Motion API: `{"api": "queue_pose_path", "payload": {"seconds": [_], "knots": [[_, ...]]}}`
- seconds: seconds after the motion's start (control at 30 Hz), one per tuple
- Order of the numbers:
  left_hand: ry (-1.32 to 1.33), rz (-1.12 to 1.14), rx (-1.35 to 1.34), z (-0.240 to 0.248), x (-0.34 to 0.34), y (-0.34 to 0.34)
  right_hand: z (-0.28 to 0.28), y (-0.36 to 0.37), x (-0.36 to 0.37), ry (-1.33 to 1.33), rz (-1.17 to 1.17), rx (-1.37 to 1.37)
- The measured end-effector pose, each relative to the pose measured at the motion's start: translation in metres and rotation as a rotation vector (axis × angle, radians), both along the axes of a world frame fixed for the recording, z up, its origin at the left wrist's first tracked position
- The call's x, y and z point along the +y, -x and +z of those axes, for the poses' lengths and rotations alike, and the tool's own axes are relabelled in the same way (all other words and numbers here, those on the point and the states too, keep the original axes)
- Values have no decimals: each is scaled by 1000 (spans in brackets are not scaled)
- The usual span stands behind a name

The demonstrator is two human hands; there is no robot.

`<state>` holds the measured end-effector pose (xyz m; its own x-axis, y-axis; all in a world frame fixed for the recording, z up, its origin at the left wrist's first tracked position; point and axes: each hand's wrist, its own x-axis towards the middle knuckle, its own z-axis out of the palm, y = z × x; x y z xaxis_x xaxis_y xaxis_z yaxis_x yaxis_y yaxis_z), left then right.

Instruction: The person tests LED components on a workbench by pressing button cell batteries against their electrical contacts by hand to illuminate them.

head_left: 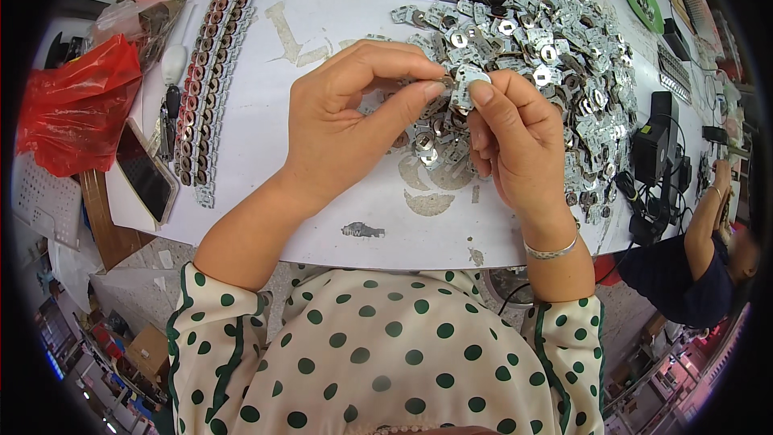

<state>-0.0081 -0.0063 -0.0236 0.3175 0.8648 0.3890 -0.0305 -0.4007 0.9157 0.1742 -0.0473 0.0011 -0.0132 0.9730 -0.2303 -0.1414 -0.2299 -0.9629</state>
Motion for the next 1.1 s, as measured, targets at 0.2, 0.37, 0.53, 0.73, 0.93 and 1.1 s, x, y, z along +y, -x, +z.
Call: {"api": "queue_pose_path", "payload": {"seconds": [0.2, 0.37, 0.53, 0.73, 0.93, 1.1], "knots": [[26, -15, -37, 0, 0, 1, 1, 2, -1, 66, -11, 93], [-48, -56, 72, 2, -2, 2, 2, -2, 1, 87, -26, 125], [343, -95, -135, 0, -2, -1, -2, -16, 10, -103, -27, -327], [574, -105, -133, 8, 1, 1, 1, -16, 6, -267, 92, -365], [617, -165, -84, 9, 6, 8, 5, -25, 6, -113, 193, -335], [833, -303, -153, 11, 10, 16, 15, -18, 4, 4, 298, -322]]}}
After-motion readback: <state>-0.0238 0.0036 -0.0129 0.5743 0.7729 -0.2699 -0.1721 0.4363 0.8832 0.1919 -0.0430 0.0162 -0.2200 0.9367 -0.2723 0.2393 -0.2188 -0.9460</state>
